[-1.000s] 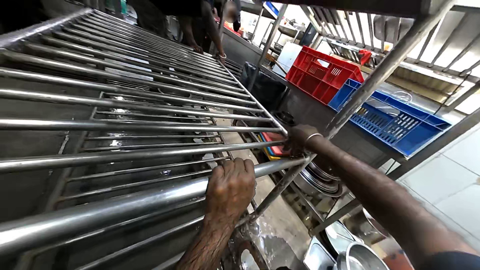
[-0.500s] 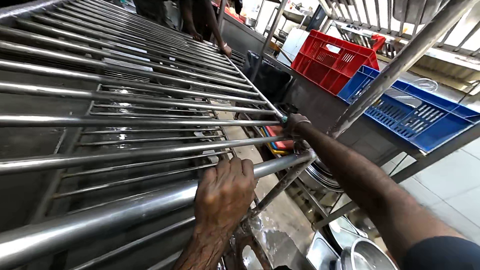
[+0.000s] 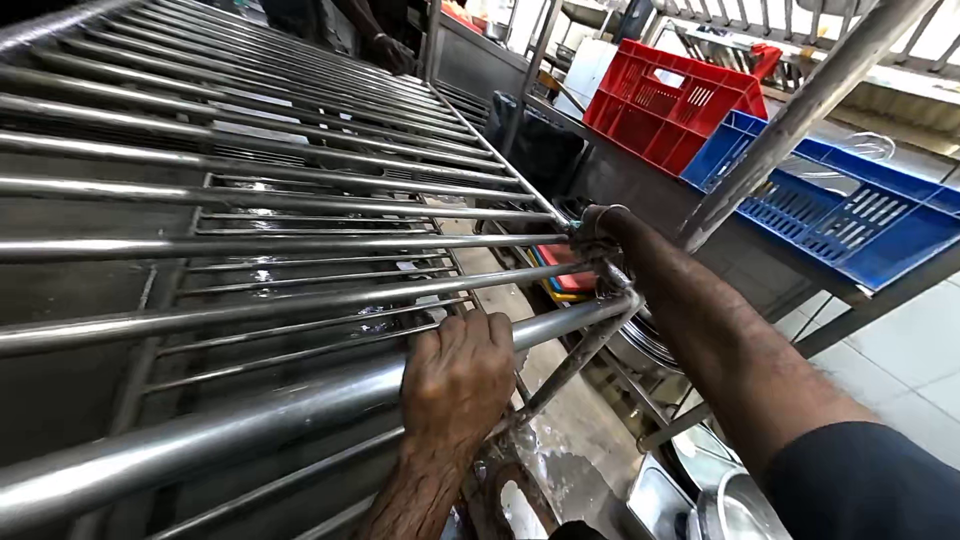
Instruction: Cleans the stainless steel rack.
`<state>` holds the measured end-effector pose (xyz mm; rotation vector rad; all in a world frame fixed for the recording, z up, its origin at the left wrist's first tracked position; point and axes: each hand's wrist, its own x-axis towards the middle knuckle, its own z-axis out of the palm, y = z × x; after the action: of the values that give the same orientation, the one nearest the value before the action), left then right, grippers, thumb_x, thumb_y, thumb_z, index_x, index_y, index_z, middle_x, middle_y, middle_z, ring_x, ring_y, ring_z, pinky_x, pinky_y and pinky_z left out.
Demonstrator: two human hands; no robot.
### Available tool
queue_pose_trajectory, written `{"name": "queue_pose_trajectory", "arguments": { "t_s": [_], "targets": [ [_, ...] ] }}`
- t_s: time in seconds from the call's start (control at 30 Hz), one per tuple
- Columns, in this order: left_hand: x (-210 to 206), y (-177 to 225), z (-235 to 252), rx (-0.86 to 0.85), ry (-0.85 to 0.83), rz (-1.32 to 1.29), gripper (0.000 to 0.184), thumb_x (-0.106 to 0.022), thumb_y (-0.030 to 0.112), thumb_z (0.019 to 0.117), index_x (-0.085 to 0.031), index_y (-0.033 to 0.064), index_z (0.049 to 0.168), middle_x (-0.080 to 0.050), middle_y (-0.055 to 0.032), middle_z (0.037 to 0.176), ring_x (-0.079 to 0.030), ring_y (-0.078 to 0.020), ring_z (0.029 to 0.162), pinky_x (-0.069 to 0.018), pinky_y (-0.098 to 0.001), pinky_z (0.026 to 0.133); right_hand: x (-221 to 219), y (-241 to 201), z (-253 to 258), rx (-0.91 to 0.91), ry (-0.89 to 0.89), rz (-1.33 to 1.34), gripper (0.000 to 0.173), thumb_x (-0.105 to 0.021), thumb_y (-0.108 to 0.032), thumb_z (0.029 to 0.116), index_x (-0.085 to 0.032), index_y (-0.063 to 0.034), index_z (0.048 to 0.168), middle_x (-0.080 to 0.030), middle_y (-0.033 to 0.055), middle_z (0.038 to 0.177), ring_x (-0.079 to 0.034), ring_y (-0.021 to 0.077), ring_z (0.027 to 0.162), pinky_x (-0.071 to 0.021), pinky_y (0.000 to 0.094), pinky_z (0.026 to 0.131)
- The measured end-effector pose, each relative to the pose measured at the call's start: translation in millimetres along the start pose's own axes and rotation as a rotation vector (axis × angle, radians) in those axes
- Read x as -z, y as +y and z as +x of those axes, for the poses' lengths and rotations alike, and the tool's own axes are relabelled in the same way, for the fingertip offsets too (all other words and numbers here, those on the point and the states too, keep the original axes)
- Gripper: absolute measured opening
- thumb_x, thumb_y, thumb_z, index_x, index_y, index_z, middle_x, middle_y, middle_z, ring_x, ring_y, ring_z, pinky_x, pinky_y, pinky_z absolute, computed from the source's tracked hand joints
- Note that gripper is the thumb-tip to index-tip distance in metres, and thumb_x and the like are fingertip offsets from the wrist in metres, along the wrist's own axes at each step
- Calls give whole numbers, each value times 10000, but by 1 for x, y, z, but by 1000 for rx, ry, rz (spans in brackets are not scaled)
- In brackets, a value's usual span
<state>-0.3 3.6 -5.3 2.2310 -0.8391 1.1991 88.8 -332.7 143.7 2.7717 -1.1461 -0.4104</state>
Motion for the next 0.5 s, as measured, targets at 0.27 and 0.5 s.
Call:
{"name": "queue_pose_trajectory", "arguments": {
  "t_s": [0.27, 0.5],
  "targets": [
    [-5, 3, 0, 5, 55, -8, 203, -724, 256, 782, -666, 69, 836, -617, -92, 730, -636, -278, 666, -454, -424, 584, -1, 19, -37, -206, 143, 396, 335, -633, -267, 1004, -656, 31, 1155, -669, 206, 1111, -667, 299, 993, -544, 501, 862],
    [-4, 4, 0, 8, 42, 1, 161, -687, 228, 807, -656, 72, 828, -609, -91, 731, -633, -274, 675, -445, -418, 588, 33, 15, -71, -68, 492, 253, 629, -802, -321, 858, -526, 43, 1291, -658, 302, 1174, -659, 468, 1112, -525, 662, 912]
  ]
}}
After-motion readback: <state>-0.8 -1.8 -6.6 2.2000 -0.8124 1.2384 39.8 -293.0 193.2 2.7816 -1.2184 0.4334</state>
